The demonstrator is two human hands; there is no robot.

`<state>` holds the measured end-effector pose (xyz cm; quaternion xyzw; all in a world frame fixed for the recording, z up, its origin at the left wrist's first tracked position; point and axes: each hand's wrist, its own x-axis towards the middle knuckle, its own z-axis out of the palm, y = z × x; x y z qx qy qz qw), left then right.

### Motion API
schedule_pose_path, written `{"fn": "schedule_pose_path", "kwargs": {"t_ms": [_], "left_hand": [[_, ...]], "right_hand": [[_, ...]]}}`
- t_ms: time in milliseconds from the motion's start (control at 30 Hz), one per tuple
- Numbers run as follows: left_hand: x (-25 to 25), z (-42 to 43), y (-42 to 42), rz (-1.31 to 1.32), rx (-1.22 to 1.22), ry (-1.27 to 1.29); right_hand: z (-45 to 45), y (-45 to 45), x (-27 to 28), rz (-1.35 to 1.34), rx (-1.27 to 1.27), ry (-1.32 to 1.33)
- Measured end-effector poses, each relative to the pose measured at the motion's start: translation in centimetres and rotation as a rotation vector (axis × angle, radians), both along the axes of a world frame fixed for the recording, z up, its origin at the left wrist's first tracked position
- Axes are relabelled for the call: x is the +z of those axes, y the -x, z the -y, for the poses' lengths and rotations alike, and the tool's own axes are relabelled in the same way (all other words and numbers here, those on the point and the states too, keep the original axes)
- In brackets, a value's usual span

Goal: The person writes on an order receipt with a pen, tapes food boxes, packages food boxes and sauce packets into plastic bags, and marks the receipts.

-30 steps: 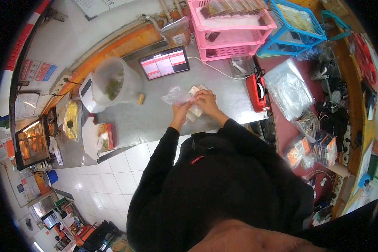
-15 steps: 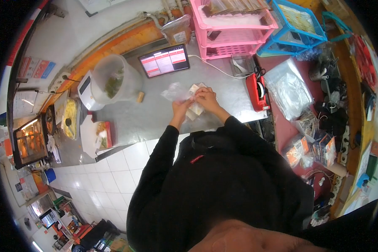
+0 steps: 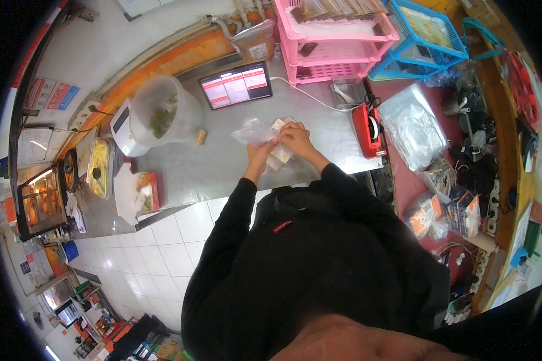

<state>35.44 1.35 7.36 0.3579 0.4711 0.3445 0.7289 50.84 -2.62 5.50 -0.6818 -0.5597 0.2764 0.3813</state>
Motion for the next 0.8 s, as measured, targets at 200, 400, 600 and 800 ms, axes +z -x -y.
{"fn": "schedule_pose_path", "kwargs": {"t_ms": [200,400,600,800], "left_hand": [[-2.1,0.2,0.2,-0.076,-0.005,-0.07],[-4.4,0.3,0.9,-0.246,-0.105,-0.235],[-1.4,0.4,0.3,-0.153,-0.019,-0.27],[-1.3,0.3,-0.4,-0.218,-0.026,-0.632]], "right_hand": [[-0.4,0.2,0.4,-0.024,-0.053,0.051],[-0.2,-0.3,1.3,-0.002,-0.029,-0.019],[3.2,-0.5,0.3,-0.156,-0.035,0.053],[6.7,-3.2,0.2,-0.706,-0.354,0.073]]}}
